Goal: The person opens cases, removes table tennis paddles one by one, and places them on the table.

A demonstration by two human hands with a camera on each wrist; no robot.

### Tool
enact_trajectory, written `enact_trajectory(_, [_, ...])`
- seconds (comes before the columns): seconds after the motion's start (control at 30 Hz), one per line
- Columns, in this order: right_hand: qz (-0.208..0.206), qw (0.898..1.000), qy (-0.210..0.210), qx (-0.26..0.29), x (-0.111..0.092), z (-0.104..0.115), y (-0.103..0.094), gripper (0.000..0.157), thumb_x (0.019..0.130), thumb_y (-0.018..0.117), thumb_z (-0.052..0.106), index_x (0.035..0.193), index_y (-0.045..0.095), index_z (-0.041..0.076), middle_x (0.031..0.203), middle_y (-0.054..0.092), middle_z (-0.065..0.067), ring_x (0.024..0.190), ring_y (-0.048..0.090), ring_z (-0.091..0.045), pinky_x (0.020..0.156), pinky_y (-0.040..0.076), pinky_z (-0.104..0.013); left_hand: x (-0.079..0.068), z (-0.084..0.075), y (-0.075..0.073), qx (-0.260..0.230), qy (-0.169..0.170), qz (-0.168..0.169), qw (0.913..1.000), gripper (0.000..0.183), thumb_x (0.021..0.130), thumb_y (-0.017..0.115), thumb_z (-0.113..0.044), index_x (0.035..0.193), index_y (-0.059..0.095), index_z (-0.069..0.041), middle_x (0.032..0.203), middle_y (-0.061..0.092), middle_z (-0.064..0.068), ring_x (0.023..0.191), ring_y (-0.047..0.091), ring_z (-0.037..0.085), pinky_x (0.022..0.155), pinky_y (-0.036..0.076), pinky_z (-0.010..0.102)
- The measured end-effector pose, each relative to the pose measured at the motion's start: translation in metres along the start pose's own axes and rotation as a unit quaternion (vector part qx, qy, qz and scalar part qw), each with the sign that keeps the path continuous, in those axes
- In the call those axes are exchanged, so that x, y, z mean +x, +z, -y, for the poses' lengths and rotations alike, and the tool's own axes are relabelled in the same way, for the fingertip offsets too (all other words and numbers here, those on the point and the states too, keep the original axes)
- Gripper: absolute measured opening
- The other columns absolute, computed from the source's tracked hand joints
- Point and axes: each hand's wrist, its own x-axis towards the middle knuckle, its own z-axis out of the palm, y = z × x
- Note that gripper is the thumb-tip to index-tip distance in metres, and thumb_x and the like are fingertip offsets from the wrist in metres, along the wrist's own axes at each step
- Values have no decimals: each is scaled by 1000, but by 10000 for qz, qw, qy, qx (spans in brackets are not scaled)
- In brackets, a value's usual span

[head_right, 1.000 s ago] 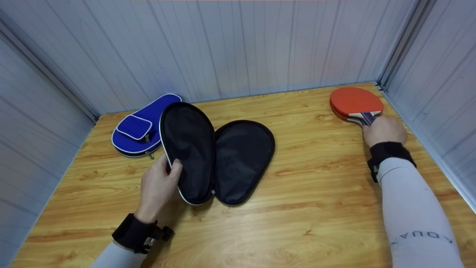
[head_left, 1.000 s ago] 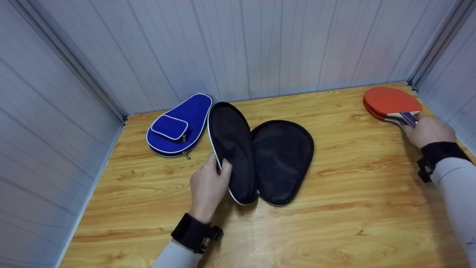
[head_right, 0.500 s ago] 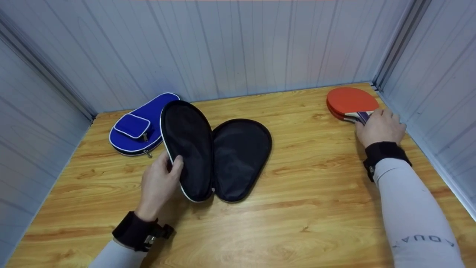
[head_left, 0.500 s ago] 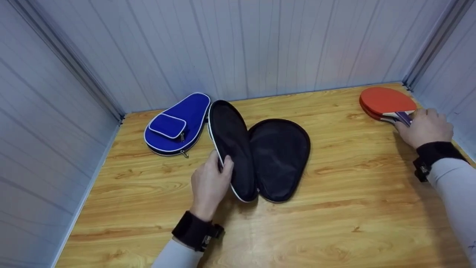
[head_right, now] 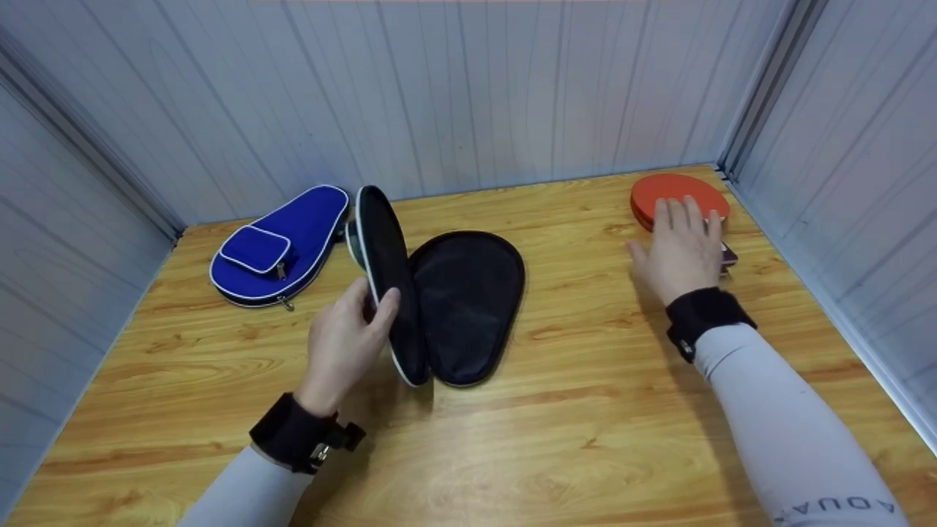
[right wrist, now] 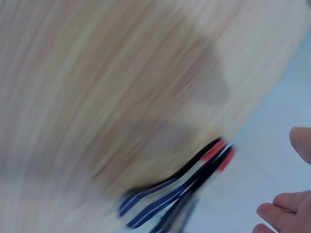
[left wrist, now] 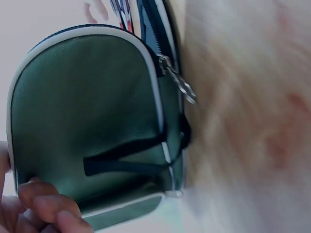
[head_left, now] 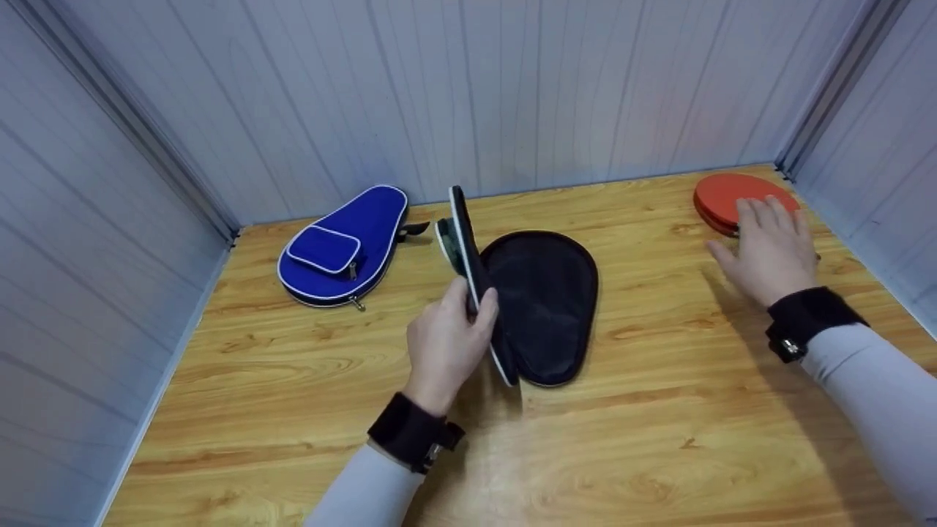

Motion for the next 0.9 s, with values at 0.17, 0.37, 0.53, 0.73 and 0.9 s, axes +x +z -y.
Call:
enact_trajectory(0.17, [282, 9992, -279, 40, -2, 29, 4, 90, 113, 56, 53, 169, 23, -11, 171, 25, -39, 162, 14, -55, 129, -1, -70, 9, -14, 12, 320, 301, 22, 9990, 37, 107, 68, -41, 84, 52, -17, 59, 45, -5, 49, 53, 23, 47, 37, 43])
enact_trajectory(0.37, [573, 9964, -566, 256, -11, 62, 7, 93, 112, 59, 54, 171, 23, -8, 174, 22, -36, 165, 12, -51, 130, 2, -68, 14, -33, 32, 500, 529, 141, 9973, 33, 104, 69, -38, 87, 54, -15, 59, 50, -1, 50, 58, 27, 46, 43, 46])
enact_trajectory(0.53, [563, 9945, -662, 584, -20, 82, 10, 92, 112, 60, 55, 171, 25, -6, 175, 24, -34, 165, 13, -50, 132, 2, -63, 13, -45, 52, 686, 718, 404, 9942, 28, 103, 68, -34, 89, 55, -14, 61, 56, 1, 52, 62, 28, 48, 47, 48])
enact_trajectory(0.73, [649, 9920, -595, 903, -29, 92, 20, 91, 112, 61, 52, 171, 25, -8, 175, 22, -35, 165, 12, -51, 132, 2, -64, 5, -51, 71, 1085, 902, 677, 9877, 26, 101, 71, -34, 92, 61, -11, 68, 68, 8, 63, 73, 34, 53, 53, 52])
enact_trajectory(0.9, [588, 9913, -484, 1076, -36, 95, 22, 88, 112, 63, 47, 169, 27, -9, 174, 24, -35, 165, 13, -51, 131, 4, -66, 1, -56, 79, 1309, 955, 852, 9831, 24, 101, 72, -33, 93, 64, -12, 71, 71, 9, 65, 73, 34, 53, 54, 52])
